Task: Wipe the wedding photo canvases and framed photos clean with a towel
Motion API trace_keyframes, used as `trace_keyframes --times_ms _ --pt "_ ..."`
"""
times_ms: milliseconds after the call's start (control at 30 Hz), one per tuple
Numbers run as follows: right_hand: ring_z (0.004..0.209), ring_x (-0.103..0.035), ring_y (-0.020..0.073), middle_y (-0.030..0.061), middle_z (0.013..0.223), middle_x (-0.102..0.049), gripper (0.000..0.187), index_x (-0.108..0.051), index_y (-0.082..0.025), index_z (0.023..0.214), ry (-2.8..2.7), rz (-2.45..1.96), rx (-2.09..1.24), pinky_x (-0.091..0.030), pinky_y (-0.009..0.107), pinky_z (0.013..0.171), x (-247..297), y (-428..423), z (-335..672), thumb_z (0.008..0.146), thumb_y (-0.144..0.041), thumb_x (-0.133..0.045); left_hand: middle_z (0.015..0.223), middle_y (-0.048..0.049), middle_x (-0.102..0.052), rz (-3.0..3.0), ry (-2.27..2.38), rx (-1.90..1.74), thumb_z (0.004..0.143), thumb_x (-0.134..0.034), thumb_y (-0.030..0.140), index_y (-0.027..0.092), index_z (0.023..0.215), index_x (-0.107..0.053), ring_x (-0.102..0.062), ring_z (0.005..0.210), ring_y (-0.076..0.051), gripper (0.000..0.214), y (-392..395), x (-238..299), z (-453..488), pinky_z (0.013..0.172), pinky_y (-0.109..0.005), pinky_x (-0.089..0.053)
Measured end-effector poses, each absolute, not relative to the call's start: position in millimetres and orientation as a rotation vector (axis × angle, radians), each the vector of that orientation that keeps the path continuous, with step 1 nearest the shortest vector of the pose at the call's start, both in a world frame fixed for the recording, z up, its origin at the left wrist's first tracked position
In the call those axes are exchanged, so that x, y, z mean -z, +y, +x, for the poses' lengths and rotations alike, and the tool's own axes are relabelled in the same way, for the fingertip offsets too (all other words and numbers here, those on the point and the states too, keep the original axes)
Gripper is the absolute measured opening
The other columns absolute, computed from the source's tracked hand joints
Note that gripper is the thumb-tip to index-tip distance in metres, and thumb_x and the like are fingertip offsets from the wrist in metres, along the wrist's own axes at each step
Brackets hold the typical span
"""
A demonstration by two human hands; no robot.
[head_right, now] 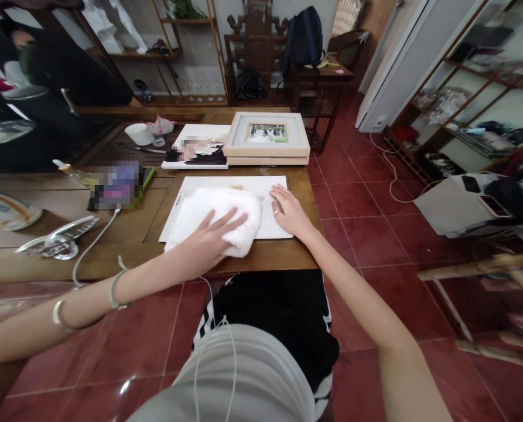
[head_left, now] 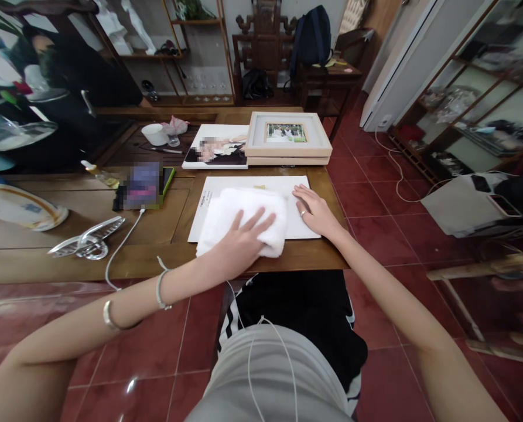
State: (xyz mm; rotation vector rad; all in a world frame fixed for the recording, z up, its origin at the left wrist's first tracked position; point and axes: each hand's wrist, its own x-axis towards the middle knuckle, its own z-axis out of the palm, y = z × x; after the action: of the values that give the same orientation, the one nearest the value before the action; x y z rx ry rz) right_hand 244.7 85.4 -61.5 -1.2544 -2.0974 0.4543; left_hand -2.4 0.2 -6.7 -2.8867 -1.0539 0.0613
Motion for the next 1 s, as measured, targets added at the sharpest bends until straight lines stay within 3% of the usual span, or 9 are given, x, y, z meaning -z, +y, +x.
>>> trace_keyframes --times_ms 200,433,600,900,1000 --pt "0.142 -0.042 0.0258 0.0082 0.143 -0.057 0.039 -0.063 -0.021 0.127 -2.104 -1.267 -0.446 -0.033 0.054 0.119 62 87 245 0.093 -0.023 -0.046 0.16 -0.0103 -0.032 -2.929 -1.096 -0.088 0.088 -0.053 0.012 0.02 0.111 -0.072 -0.025 0.148 -0.035 0.031 14 0 -1 0.112 -0.061 -0.034" --pt "0.142 -0.042 0.0266 0.0112 0.144 -0.056 0.039 -0.063 -0.018 0.128 -2.115 -1.27 -0.433 -0.034 0.053 0.119 64 87 247 0.094 -0.024 -0.045 0.159 -0.0159 -0.032 -2.866 -1.318 -0.045 0.096 -0.043 0.02 0.013 0.126 -0.062 -0.024 0.148 -0.036 0.036 96 3 13 0.111 -0.063 -0.032" --pt "0.142 -0.042 0.0264 0.008 0.143 -0.057 0.039 -0.063 -0.022 0.128 -2.103 -1.274 -0.454 -0.032 0.055 0.12 64 88 246 0.093 -0.025 -0.046 0.159 -0.0154 -0.031 -2.77 -1.432 -0.006 0.097 -0.044 0.021 0.015 0.126 -0.062 -0.024 0.147 -0.039 0.035 122 10 27 0.111 -0.069 -0.027" --pt "0.142 -0.042 0.0277 0.0097 0.143 -0.057 0.039 -0.062 -0.022 0.128 -2.103 -1.249 -0.456 -0.031 0.055 0.119 63 87 246 0.093 -0.027 -0.047 0.157 -0.0166 -0.035 -2.756 -1.234 -0.098 0.091 -0.051 0.012 0.016 0.116 -0.071 -0.028 0.144 -0.044 0.033 51 6 36 0.107 -0.07 -0.033" --pt "0.142 -0.042 0.0271 0.0091 0.143 -0.057 0.039 -0.063 -0.022 0.128 -2.105 -1.247 -0.458 -0.032 0.054 0.119 64 88 246 0.093 -0.026 -0.046 0.155 -0.0158 -0.039 -2.735 -1.098 -0.084 0.09 -0.05 0.011 0.017 0.11 -0.075 -0.033 0.142 -0.044 0.032 8 7 38 0.108 -0.065 -0.037"
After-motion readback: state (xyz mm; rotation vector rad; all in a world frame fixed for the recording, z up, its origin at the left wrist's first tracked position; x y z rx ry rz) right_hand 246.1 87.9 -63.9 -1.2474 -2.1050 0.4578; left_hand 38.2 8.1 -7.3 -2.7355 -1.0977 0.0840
